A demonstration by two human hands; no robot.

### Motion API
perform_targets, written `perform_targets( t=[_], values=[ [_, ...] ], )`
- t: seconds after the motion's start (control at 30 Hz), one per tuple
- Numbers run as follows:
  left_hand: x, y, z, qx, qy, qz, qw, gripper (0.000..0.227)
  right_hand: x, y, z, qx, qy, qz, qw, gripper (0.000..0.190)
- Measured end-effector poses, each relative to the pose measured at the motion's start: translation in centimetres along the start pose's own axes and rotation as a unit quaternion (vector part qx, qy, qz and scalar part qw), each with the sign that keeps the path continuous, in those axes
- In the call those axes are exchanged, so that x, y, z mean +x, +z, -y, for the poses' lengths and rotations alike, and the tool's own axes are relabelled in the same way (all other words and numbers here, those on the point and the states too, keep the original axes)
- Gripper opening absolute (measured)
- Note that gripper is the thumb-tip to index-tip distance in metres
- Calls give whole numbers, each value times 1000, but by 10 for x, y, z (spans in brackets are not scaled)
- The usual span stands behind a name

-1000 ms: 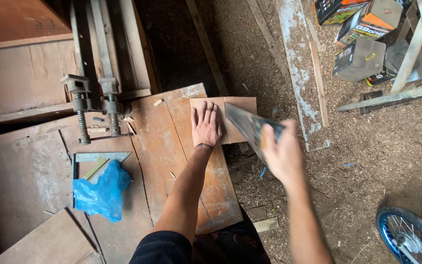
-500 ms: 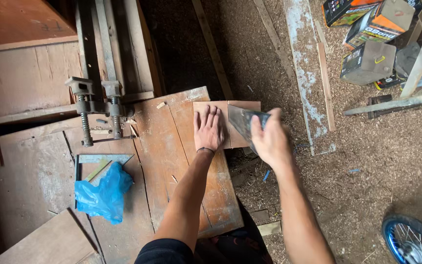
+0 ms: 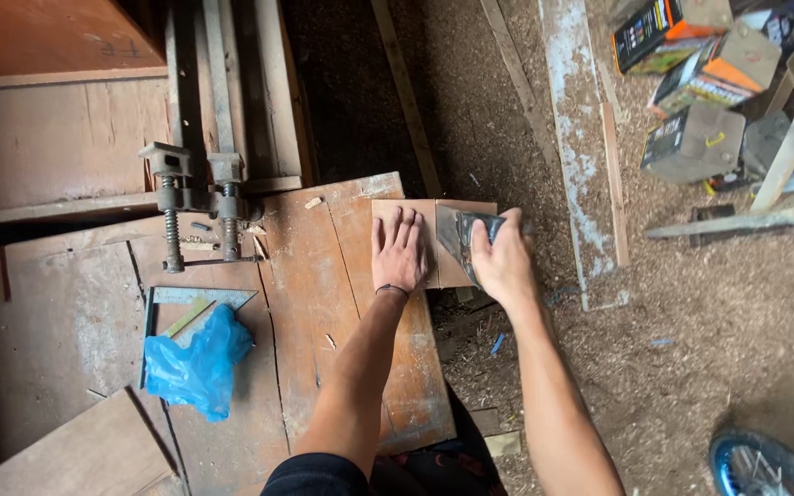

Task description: The person uses a hand saw to cut a small rectangular piece of wood on a workbench. After completing the cut, the person picks up the cut piece and places it on the workbench among other wood pieces and tools.

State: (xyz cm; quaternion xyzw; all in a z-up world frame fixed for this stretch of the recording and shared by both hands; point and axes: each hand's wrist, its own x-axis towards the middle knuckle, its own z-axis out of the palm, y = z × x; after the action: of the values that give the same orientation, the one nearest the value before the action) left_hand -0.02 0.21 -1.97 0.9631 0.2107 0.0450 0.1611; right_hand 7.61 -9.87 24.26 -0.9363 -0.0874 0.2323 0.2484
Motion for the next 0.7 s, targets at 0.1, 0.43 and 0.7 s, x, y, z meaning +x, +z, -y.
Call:
perform_targets(
  t=[0.1, 0.43, 0.7],
  values=[
    [-3, -6, -4, -23, 33, -41, 998, 65, 9, 7, -51, 59, 18, 129, 990, 33],
    [-18, -11, -5, -33, 27, -10, 999, 64, 2, 55, -78, 47, -115, -140, 982, 31],
    [0, -10, -7, -3, -27, -54, 998, 66, 33, 114, -94, 213, -80, -112, 967, 29]
  ],
)
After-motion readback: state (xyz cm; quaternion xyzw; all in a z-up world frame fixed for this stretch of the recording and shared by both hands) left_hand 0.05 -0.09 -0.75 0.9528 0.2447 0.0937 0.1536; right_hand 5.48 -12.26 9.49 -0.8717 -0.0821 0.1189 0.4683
